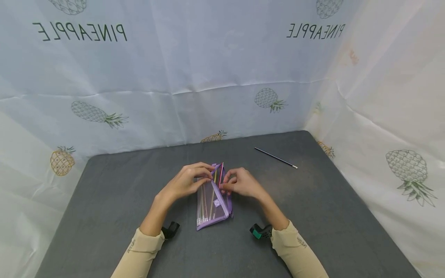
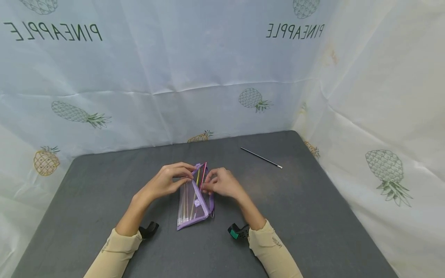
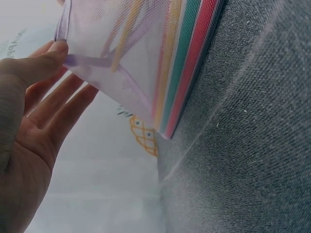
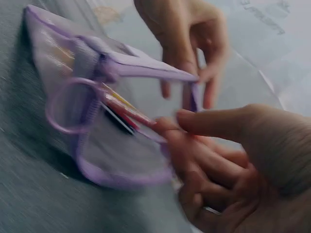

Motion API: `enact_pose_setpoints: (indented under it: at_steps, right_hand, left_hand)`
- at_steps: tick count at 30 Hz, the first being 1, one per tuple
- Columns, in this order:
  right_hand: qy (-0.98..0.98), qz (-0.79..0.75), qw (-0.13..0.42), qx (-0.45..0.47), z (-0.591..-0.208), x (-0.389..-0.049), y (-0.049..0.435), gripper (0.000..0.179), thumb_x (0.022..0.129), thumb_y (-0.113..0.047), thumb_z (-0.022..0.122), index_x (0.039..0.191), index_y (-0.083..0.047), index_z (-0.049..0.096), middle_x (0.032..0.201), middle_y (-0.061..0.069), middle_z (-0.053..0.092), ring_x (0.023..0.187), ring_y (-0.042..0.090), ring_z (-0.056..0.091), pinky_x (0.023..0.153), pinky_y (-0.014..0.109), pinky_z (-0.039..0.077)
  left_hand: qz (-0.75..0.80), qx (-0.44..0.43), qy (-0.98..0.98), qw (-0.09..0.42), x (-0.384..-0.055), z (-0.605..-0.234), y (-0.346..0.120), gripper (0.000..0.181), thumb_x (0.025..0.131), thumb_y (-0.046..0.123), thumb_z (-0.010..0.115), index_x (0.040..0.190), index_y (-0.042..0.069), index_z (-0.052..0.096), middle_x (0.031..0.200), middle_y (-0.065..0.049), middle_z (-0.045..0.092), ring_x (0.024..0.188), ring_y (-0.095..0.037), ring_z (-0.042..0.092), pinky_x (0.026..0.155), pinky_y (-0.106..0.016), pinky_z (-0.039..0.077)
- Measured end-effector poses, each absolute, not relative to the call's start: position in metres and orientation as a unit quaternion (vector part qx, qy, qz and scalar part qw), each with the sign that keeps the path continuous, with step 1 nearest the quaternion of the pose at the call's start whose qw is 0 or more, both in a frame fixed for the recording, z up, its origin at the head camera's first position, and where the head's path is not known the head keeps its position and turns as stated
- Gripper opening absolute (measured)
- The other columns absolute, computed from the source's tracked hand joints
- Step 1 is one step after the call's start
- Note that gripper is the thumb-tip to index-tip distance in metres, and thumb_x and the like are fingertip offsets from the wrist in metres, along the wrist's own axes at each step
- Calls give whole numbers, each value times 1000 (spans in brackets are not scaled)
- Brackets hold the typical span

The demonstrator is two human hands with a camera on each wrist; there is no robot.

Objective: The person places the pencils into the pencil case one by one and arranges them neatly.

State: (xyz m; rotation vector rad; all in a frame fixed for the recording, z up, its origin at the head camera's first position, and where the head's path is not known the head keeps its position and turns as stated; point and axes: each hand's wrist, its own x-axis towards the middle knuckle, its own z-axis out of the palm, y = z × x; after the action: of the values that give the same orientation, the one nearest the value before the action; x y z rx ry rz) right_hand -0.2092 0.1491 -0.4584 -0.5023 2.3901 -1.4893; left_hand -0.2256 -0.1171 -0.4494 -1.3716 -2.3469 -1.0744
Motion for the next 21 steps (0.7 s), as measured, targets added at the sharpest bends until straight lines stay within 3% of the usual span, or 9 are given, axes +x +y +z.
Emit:
enact_pose_setpoints:
  at_steps: [5,10,16,21]
  right_hand:
    - [848,-514,17,-127,-454,-214,167,10,99,-12,80,100,-4,74,87,19,83,76,40,77,59,22,51]
    - [872,-466,-69,-135,-463,-221,172,14,102,-11,76,112,-2,80,103,16,84,89,34,80,70,25,60]
    - [872,-437,-84,-202,-476,-224,157,33,105,-7,71,138,-4,73,134,16,77,103,28,77,86,39,66]
    - [874,-424,-76,-224,-481,-223,149,39,106,-6,68,145,-4,68,144,17,70,104,25,72,85,35,61]
  left_hand:
    - [-367,-468,-797,110,-226,-451,-118,10,94,-5,79,99,4,79,125,-19,79,111,-32,79,83,-35,69]
    - [-365,-464,-800,105,-226,-451,-119,9,95,-4,79,99,4,80,126,-19,79,110,-29,79,82,-34,69]
    - [-364,-466,-799,108,-225,-451,-119,10,94,-5,80,99,4,79,125,-19,78,109,-30,80,81,-34,70]
    - [-364,-467,-799,106,-226,-451,-118,9,95,-4,80,99,4,79,126,-19,78,110,-30,79,82,-34,70]
